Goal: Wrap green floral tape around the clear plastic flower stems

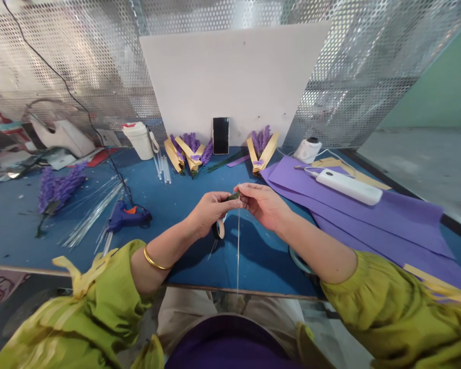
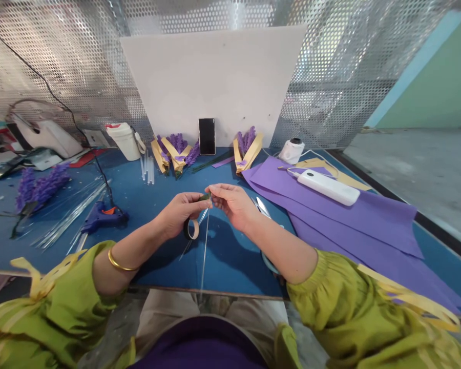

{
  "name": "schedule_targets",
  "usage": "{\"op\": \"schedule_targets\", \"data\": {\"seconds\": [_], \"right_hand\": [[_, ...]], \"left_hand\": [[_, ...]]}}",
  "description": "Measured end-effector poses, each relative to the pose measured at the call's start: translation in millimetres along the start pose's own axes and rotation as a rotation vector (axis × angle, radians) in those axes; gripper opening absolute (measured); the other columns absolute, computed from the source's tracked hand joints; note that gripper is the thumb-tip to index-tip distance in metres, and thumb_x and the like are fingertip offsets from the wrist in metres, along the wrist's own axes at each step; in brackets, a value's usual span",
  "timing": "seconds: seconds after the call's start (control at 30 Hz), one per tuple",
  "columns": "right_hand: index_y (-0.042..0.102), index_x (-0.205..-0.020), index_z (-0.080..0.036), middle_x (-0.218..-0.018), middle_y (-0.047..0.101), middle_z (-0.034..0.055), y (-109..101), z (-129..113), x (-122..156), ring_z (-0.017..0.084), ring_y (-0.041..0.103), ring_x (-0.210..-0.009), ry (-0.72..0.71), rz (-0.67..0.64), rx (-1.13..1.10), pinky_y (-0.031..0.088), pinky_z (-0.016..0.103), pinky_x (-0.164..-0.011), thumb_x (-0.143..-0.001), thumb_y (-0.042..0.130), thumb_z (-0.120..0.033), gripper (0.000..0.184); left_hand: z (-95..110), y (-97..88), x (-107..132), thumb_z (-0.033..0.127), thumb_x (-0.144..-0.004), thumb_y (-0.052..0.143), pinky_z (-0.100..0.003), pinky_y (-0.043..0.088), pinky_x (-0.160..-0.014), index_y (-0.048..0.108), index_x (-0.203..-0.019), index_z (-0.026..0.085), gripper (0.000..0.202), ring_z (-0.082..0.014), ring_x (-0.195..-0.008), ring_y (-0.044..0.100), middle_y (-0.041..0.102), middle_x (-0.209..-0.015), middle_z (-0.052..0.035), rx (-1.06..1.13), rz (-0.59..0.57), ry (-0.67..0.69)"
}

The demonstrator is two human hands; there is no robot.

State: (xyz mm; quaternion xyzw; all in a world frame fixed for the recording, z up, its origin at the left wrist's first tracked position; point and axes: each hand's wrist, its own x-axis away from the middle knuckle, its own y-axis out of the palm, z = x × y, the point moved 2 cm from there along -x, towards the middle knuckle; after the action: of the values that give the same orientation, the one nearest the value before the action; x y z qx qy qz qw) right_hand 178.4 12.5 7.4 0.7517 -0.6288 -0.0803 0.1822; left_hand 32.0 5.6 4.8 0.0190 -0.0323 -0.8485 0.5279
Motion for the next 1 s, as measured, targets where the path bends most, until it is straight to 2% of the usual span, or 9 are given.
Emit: {"op": "schedule_targets", "data": {"seconds": [0.2, 0.37, 0.47, 0.57, 0.63, 0.73, 0.83, 0.93, 1.0], "right_hand": [[0.059, -0.055, -0.017, -0.054, 0.045, -0.0041, 4.3, -1.4, 1.6, 0.009, 0.039, -0.055, -0.101, 0.014, 0.037, 0.033, 0.027, -0.058, -0.062, 0.079, -0.031, 0.025], [0.048, -0.051, -0.018, -0.053, 0.039, -0.0054, 3.8, -0.2, 1.6, 0.009, 0.035, -0.056, -0.216, 0.068, 0.17, 0.029, 0.027, -0.058, -0.065, 0.075, -0.033, 0.034], [0.045, -0.054, -0.018, -0.054, 0.037, -0.0059, 2.2, -3.6, 2.9, 0.009, 0.032, -0.056, -0.339, 0.127, 0.383, 0.027, 0.027, -0.057, -0.071, 0.07, -0.034, 0.034], [0.044, -0.058, -0.019, -0.056, 0.036, -0.0056, 0.6, -11.4, 3.8, 0.01, 0.031, -0.056, -0.47, 0.136, 0.715, 0.025, 0.027, -0.055, -0.079, 0.063, -0.036, 0.033], [0.043, -0.061, -0.019, -0.061, 0.039, -0.0043, -0.2, -17.1, 3.3, 0.01, 0.035, -0.06, -0.551, 0.08, 0.901, 0.028, 0.028, -0.058, -0.084, 0.058, -0.036, 0.032], [0.04, -0.06, -0.019, -0.066, 0.041, -0.0025, -1.1, -23.3, 1.3, 0.011, 0.039, -0.064, -0.614, -0.044, 1.049, 0.03, 0.028, -0.061, -0.088, 0.051, -0.034, 0.033], [0.033, -0.056, -0.019, -0.062, 0.034, -0.0035, -1.4, -24.9, 0.8, 0.01, 0.034, -0.06, -0.559, -0.119, 1.063, 0.027, 0.027, -0.057, -0.087, 0.049, -0.032, 0.037], [0.026, -0.054, -0.02, -0.055, 0.022, -0.0054, -2.2, -22.3, 2.6, 0.008, 0.023, -0.051, -0.382, -0.111, 0.985, 0.019, 0.027, -0.05, -0.085, 0.051, -0.035, 0.043], [0.026, -0.052, -0.02, -0.051, 0.018, -0.0061, -3.3, -20.4, 3.4, 0.008, 0.018, -0.048, -0.296, -0.096, 0.908, 0.015, 0.028, -0.048, -0.084, 0.054, -0.04, 0.047]], "left_hand": [[5.2, 3.4, 2.0, 0.04, -0.067, 0.073, -0.024, 0.016, -0.046, 0.071, -0.083, 0.011, 0.033, -0.0045, -0.048, 0.021, 0.041, -0.053, 0.006, -0.009, -0.001, -0.028], [7.1, 5.4, 3.4, 0.04, -0.064, 0.075, -0.022, 0.026, -0.051, 0.069, -0.073, 0.011, 0.031, -0.0048, -0.051, 0.031, 0.045, -0.054, 0.006, -0.072, 0.04, 0.003], [6.3, 4.7, 2.9, 0.036, -0.067, 0.071, -0.022, 0.03, -0.055, 0.067, -0.07, 0.011, 0.025, -0.0069, -0.055, 0.038, 0.049, -0.058, 0.0046, -0.137, 0.064, 0.031], [7.0, 2.6, 2.3, 0.033, -0.069, 0.068, -0.022, 0.03, -0.057, 0.065, -0.067, 0.012, 0.021, -0.0082, -0.059, 0.04, 0.05, -0.059, 0.0038, -0.202, 0.081, 0.059], [8.4, 1.3, 2.3, 0.032, -0.069, 0.067, -0.022, 0.028, -0.055, 0.063, -0.066, 0.013, 0.02, -0.0075, -0.057, 0.037, 0.047, -0.057, 0.0046, -0.208, 0.063, 0.053], [10.6, 0.3, 3.0, 0.031, -0.068, 0.068, -0.022, 0.025, -0.052, 0.063, -0.066, 0.013, 0.019, -0.0062, -0.053, 0.032, 0.042, -0.054, 0.0061, -0.174, 0.006, 0.008], [12.0, 0.8, 3.9, 0.03, -0.068, 0.067, -0.023, 0.023, -0.051, 0.064, -0.066, 0.013, 0.018, -0.0057, -0.051, 0.029, 0.039, -0.052, 0.0067, -0.181, -0.052, -0.029], [12.7, 1.8, 4.6, 0.029, -0.069, 0.067, -0.024, 0.021, -0.05, 0.065, -0.066, 0.012, 0.017, -0.0057, -0.05, 0.027, 0.039, -0.052, 0.0064, -0.23, -0.078, -0.037], [12.4, 1.6, 4.4, 0.029, -0.068, 0.068, -0.024, 0.02, -0.05, 0.064, -0.065, 0.012, 0.017, -0.0056, -0.05, 0.026, 0.04, -0.052, 0.0061, -0.228, -0.082, -0.044]]}}
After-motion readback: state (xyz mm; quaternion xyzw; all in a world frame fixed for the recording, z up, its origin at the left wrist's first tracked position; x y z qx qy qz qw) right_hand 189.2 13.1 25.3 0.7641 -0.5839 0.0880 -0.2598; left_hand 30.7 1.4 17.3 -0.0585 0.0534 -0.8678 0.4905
